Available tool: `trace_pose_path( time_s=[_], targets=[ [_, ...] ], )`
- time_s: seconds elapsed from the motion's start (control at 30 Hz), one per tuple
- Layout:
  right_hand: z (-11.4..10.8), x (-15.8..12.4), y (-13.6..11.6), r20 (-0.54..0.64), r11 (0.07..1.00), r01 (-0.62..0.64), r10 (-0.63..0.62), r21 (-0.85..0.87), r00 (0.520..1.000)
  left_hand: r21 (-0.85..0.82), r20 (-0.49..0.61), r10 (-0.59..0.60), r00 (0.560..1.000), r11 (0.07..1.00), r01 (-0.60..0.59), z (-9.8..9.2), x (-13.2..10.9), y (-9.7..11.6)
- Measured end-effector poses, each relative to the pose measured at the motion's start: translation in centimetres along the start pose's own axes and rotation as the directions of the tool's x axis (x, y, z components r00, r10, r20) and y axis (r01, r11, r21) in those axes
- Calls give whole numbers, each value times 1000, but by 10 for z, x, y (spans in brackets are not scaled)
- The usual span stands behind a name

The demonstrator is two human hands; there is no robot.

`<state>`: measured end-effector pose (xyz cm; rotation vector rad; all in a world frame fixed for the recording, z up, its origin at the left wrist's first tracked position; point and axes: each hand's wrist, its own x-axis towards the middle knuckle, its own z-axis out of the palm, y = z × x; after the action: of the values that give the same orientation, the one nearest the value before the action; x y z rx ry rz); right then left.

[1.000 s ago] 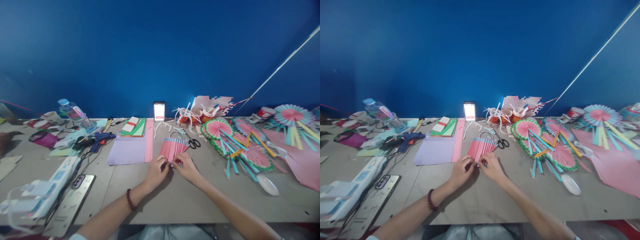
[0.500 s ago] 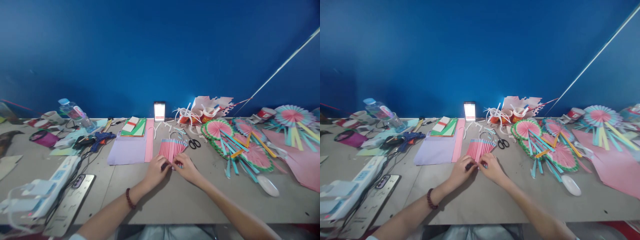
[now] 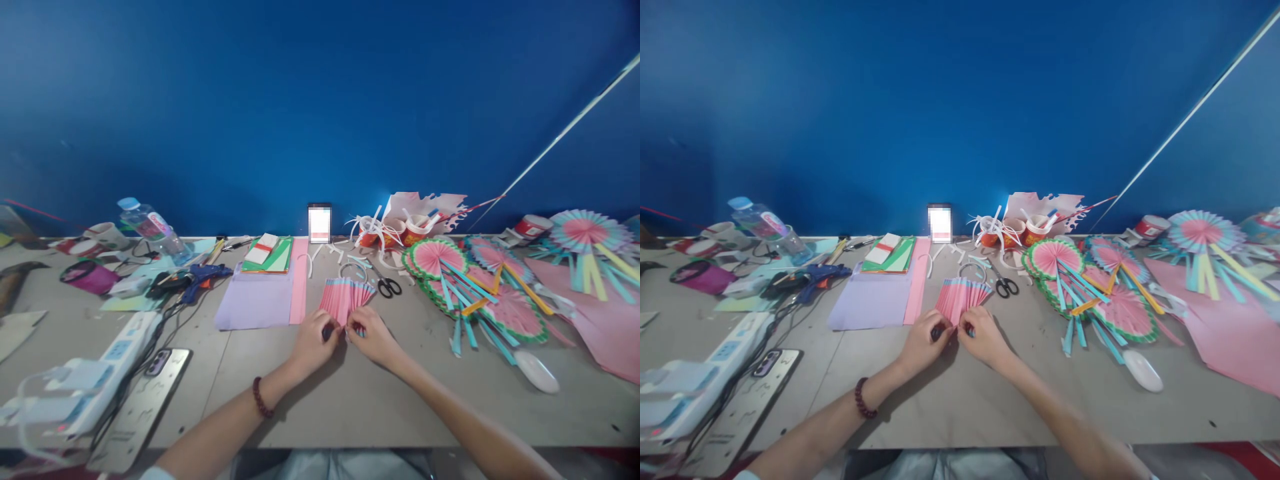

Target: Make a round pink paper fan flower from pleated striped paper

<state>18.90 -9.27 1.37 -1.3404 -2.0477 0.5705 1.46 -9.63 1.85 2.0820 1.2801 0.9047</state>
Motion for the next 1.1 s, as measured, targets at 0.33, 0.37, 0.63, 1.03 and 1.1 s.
trace_pose_path(
  time_s=[0.33, 0.37, 0.63, 1.03, 1.1],
  targets=[
    [-2, -1, -2, 20, 998, -35, 36, -60, 999, -1, 11, -2, 1000, 1000, 2, 0, 0, 0],
    [-2, -1, -3, 21, 997, -36, 38, -73, 999, 4, 9, 4, 1000, 1000, -4, -1, -1, 1],
    [-6, -2, -10, 16, 991, -2, 4, -132, 1000, 125, 53, 125, 991, 983, -131, 2, -3, 6],
    [-7, -1, -8, 27, 997, -6, 8, -77, 1000, 72, 51, 42, 998, 996, -46, 2, 3, 10],
    [-7, 0, -7, 31, 998, -11, 13, -67, 999, 95, 66, 26, 997, 995, -33, 2, 5, 9]
  ],
)
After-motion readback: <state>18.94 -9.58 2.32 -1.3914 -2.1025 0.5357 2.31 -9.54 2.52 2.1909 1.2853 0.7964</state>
